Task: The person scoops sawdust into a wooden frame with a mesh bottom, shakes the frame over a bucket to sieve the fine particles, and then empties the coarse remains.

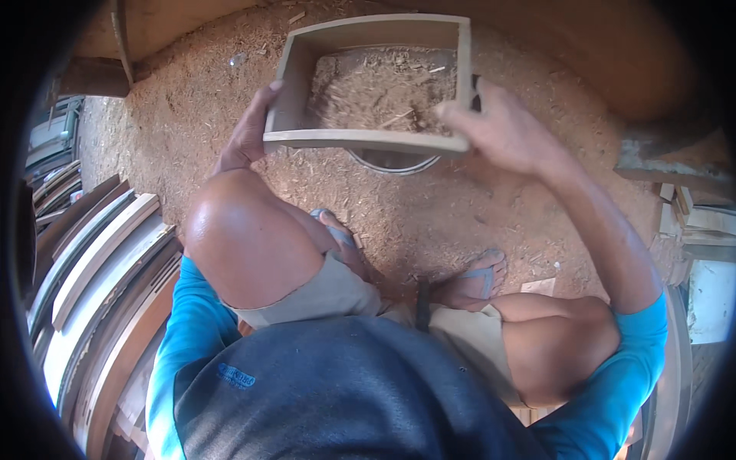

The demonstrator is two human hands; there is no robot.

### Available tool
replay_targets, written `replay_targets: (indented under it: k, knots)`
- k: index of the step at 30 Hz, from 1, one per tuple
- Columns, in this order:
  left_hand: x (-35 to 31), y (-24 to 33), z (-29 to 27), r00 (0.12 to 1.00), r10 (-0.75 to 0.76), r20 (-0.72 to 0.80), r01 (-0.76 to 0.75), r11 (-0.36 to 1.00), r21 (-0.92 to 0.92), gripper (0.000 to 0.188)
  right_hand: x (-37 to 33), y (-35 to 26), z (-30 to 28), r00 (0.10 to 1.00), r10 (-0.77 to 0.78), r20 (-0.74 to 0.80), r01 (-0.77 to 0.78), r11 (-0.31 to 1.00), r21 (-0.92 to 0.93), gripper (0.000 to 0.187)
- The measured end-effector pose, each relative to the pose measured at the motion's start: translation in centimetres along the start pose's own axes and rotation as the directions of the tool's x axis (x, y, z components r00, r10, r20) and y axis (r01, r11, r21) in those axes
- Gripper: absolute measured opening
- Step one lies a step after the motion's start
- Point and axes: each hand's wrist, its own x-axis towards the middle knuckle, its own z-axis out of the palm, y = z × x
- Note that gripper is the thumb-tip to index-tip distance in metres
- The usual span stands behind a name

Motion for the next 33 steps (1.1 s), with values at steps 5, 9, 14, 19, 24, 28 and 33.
replay_targets:
  k: [5,9,14,19,24,28,33]
  knots:
    - [0.2,0.3,1.2,0.965,-0.043,0.257,-0.065,0.916,0.396,0.061,1.4,6.6,-1.1,0.993,0.116,-0.030,-0.113,0.989,0.092,0.068]
    - [-1.1,1.7,-1.2,0.996,-0.011,0.094,0.019,0.996,-0.084,0.062,-0.9,-1.0,1.0,0.986,0.127,0.108,-0.137,0.986,0.093,0.065]
    - [-1.8,1.4,1.3,0.973,0.075,0.220,-0.138,0.949,0.284,0.051,-0.5,4.1,-0.5,0.981,0.154,-0.118,-0.131,0.975,0.180,0.060]
    - [0.9,0.2,-0.9,0.979,0.128,0.158,-0.111,0.987,-0.115,0.059,-0.3,1.0,0.0,0.986,0.165,-0.007,-0.163,0.980,0.117,0.059]
    - [2.2,1.2,-1.7,0.949,0.159,0.273,-0.119,0.981,-0.155,0.057,1.1,0.6,-1.3,0.958,0.035,-0.284,0.004,0.991,0.137,0.062]
    - [1.5,-0.1,-2.9,0.976,0.170,0.135,-0.127,0.951,-0.281,0.048,2.5,0.1,-1.7,0.951,-0.100,-0.291,0.136,0.985,0.106,0.067]
    - [-4.9,-0.9,-4.3,0.956,0.069,-0.285,-0.177,0.911,-0.372,0.053,3.3,0.5,-3.7,0.937,-0.260,-0.232,0.307,0.932,0.193,0.085]
